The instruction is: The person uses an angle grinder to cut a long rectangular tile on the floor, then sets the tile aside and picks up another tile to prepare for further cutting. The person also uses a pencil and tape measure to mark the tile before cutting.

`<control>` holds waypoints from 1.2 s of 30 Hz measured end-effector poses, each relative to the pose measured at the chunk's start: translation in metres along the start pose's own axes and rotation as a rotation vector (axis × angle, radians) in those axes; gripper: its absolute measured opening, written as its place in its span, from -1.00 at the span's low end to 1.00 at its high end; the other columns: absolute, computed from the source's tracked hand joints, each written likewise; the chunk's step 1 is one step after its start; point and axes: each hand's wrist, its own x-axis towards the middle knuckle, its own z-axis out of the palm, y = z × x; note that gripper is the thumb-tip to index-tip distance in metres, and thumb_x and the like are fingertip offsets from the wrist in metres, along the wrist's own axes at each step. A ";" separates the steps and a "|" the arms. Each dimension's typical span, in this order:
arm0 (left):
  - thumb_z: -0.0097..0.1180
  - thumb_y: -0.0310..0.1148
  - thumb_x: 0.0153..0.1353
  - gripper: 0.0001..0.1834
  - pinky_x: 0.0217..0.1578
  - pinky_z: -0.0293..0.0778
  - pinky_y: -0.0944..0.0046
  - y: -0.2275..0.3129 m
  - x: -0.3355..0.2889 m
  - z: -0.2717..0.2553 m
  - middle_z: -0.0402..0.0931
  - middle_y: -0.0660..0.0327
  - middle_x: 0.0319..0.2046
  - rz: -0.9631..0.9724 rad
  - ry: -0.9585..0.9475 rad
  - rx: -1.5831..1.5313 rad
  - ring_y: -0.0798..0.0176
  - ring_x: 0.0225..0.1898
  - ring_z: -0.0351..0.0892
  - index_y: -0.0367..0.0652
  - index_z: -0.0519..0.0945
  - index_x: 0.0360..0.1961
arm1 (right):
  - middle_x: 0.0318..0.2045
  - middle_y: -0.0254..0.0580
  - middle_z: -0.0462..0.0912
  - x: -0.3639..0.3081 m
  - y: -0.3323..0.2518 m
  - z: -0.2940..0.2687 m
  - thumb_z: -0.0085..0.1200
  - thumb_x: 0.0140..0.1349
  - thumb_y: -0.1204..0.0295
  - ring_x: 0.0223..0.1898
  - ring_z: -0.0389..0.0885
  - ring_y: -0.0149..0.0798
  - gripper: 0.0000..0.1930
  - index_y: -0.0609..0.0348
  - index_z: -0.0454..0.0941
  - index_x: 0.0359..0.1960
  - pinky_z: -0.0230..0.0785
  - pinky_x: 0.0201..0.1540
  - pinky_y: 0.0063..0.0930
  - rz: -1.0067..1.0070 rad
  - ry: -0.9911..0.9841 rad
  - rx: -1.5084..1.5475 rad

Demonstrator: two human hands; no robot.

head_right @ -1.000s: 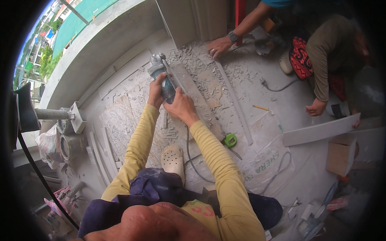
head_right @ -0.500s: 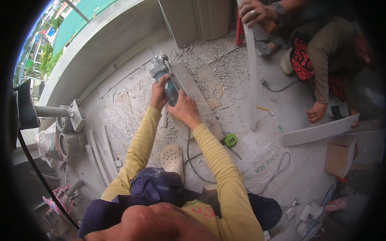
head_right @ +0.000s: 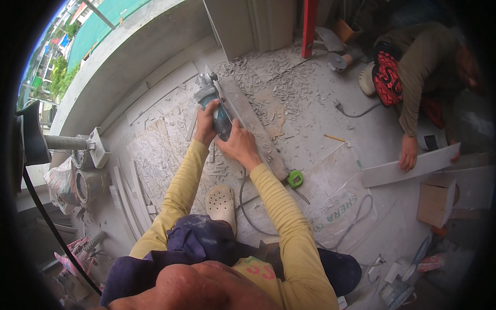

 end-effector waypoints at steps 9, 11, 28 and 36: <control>0.42 -0.35 0.33 -0.64 -0.21 0.65 0.24 -0.003 -0.014 0.007 0.67 0.26 -0.16 0.032 0.000 0.009 0.31 -0.24 0.68 -0.26 0.66 0.08 | -0.17 0.42 0.78 -0.011 -0.001 -0.011 0.42 0.14 0.04 -0.11 0.79 0.43 -0.27 0.38 0.41 0.11 0.65 -0.01 0.21 -0.003 -0.033 -0.013; 0.42 -0.35 0.34 -0.64 -0.21 0.66 0.23 -0.003 -0.017 0.008 0.67 0.26 -0.17 0.031 0.004 0.011 0.31 -0.25 0.67 -0.25 0.66 0.08 | -0.16 0.41 0.78 -0.013 0.000 -0.012 0.42 0.14 0.04 -0.11 0.79 0.43 -0.27 0.38 0.41 0.11 0.64 -0.01 0.21 -0.006 -0.037 -0.008; 0.37 -0.28 0.40 -0.67 -0.27 0.70 0.23 0.004 0.003 0.006 0.75 0.17 -0.22 0.037 0.013 0.030 0.26 -0.32 0.74 -0.34 0.70 0.01 | -0.16 0.41 0.77 0.005 -0.006 -0.008 0.42 0.07 0.08 -0.09 0.77 0.45 -0.27 0.40 0.44 0.13 0.64 -0.01 0.20 0.015 -0.038 0.019; 0.39 -0.37 0.36 -0.70 -0.25 0.69 0.21 0.003 0.002 0.002 0.70 0.24 -0.17 -0.001 0.014 0.022 0.29 -0.26 0.70 -0.30 0.69 0.02 | -0.14 0.40 0.77 0.004 -0.004 -0.007 0.42 0.07 0.07 -0.07 0.77 0.45 -0.23 0.39 0.44 0.18 0.64 0.00 0.20 0.036 -0.057 0.016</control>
